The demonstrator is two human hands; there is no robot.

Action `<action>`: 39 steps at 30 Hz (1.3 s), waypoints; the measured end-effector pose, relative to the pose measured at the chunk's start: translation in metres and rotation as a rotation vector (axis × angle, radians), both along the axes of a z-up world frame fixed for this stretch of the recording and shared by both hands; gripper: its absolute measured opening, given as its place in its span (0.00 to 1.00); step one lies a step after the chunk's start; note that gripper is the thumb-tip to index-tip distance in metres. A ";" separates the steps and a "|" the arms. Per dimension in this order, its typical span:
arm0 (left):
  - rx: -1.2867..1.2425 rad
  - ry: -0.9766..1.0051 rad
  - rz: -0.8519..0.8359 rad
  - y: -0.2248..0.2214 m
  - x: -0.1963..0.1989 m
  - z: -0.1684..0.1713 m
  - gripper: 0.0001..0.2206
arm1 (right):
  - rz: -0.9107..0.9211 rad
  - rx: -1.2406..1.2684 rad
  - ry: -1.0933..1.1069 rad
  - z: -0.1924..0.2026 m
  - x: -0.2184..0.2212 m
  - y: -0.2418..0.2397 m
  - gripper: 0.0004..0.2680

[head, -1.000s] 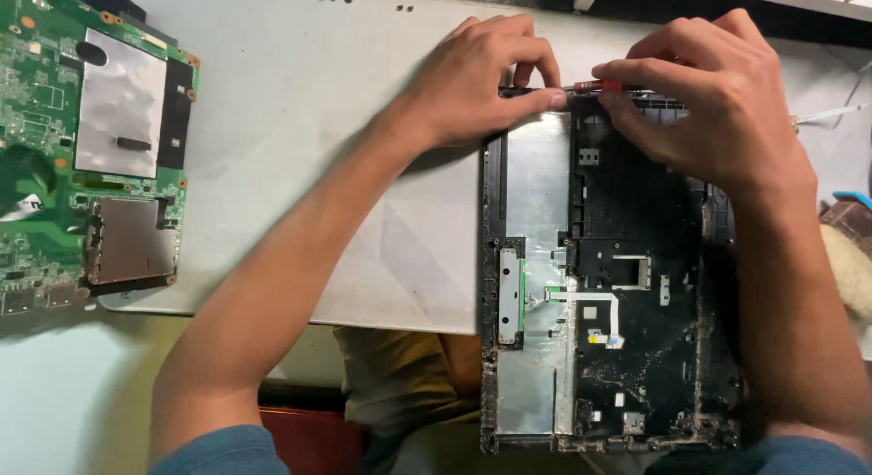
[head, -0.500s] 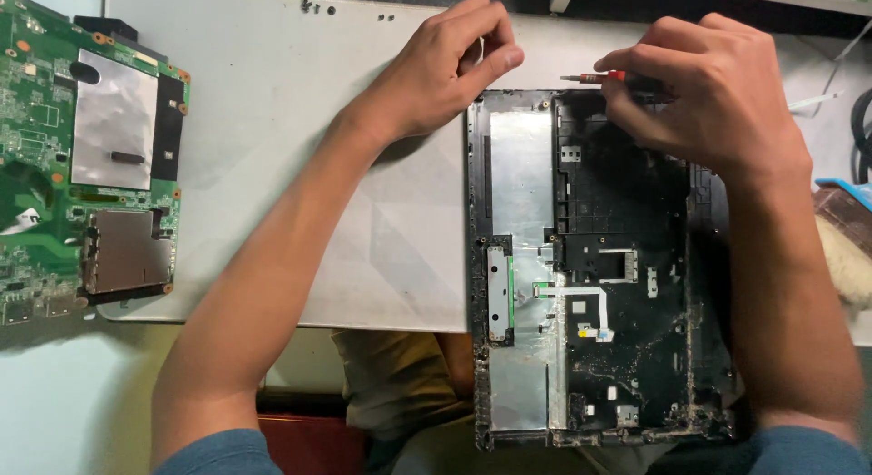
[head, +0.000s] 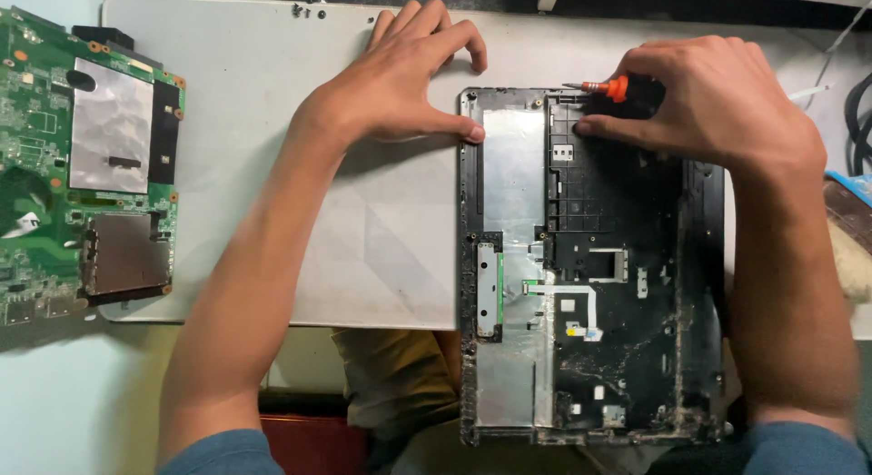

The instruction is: The person uses a screwdriver to remove screws from the disassembled bottom chassis of a laptop, repositioning the chassis on the bench while working along its edges. They then pick up a brush and sweep dust off the laptop's internal components and frame.

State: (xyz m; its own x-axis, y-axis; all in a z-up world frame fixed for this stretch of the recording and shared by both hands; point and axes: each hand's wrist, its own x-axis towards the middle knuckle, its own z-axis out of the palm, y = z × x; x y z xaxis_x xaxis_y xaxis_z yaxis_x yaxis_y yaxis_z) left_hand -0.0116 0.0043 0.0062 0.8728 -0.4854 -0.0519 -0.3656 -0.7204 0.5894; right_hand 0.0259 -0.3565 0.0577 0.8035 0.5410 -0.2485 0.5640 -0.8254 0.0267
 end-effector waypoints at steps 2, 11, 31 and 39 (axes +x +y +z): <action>-0.012 -0.028 0.009 -0.001 0.002 -0.003 0.28 | -0.042 -0.054 0.028 0.007 -0.004 0.004 0.23; 0.142 -0.203 0.194 -0.038 0.032 -0.022 0.30 | -0.114 -0.192 0.293 0.026 -0.024 0.019 0.25; 0.111 -0.465 -0.043 -0.126 -0.040 -0.047 0.27 | -0.119 0.688 0.367 0.011 0.019 -0.071 0.08; -0.033 -0.562 -0.335 -0.101 -0.023 -0.031 0.29 | -0.051 1.021 0.141 -0.036 0.010 -0.070 0.09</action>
